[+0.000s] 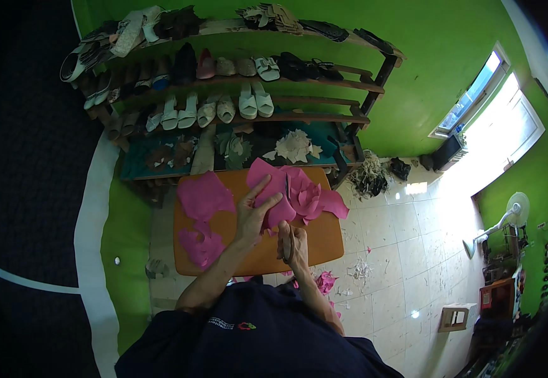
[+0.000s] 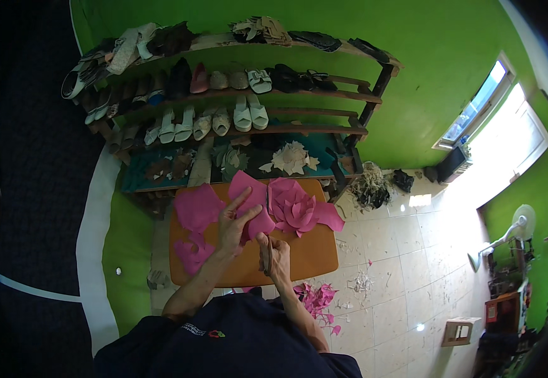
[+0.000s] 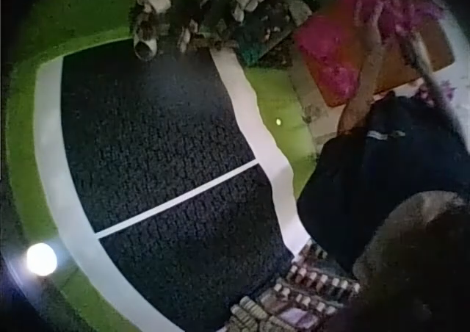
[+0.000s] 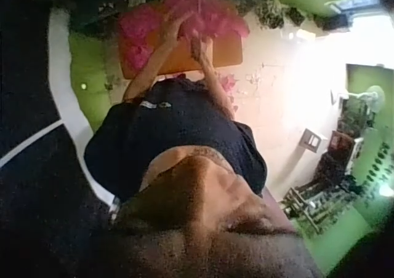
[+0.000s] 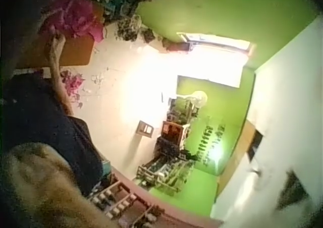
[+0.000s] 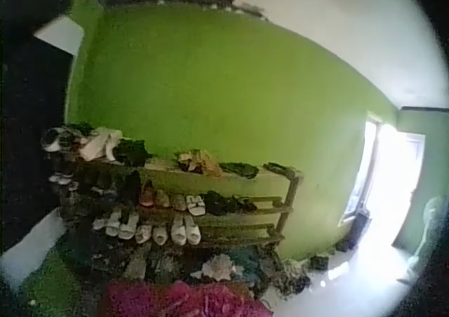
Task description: Cutting pink fabric into specific shapes using scissors on a workbench.
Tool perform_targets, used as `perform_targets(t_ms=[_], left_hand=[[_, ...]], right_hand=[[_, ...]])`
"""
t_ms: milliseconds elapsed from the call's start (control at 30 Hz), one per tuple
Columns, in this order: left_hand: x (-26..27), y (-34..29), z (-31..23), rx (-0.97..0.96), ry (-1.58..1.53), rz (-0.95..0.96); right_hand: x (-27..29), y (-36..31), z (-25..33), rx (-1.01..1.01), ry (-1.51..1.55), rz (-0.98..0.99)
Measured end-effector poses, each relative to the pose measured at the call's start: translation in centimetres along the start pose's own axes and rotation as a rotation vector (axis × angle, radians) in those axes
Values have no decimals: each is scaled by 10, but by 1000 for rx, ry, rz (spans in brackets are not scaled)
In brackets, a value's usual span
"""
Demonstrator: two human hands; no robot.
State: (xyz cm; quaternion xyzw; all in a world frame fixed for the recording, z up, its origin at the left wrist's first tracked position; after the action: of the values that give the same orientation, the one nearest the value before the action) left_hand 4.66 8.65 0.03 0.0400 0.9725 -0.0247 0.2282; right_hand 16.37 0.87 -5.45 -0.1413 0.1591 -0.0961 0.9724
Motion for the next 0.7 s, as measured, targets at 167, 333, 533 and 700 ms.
perform_targets(t_ms=[167, 333, 533, 700], left_hand=[[26, 17, -5, 45, 61, -63], [32, 30, -11, 98, 309, 175], [29, 25, -7, 116, 406, 291], [25, 21, -8, 136, 382, 296]], right_hand=[[3, 0, -8, 19, -101, 74], [11, 0, 0, 84, -364, 168], [15, -2, 12, 130, -464, 153], [13, -5, 18, 133, -504, 118]])
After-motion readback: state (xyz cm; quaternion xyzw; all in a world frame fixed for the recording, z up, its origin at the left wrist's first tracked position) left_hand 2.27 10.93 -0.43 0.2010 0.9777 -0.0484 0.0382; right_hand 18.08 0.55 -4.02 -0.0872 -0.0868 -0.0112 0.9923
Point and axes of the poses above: each hand's wrist, its own y-axis towards the middle knuckle, its own x-axis out of the back of the hand, z = x × y, the point moved 9 cm from there along y, towards the middle knuckle, and after that the axes turned 11 degrees about y, right-handed, at the moved point
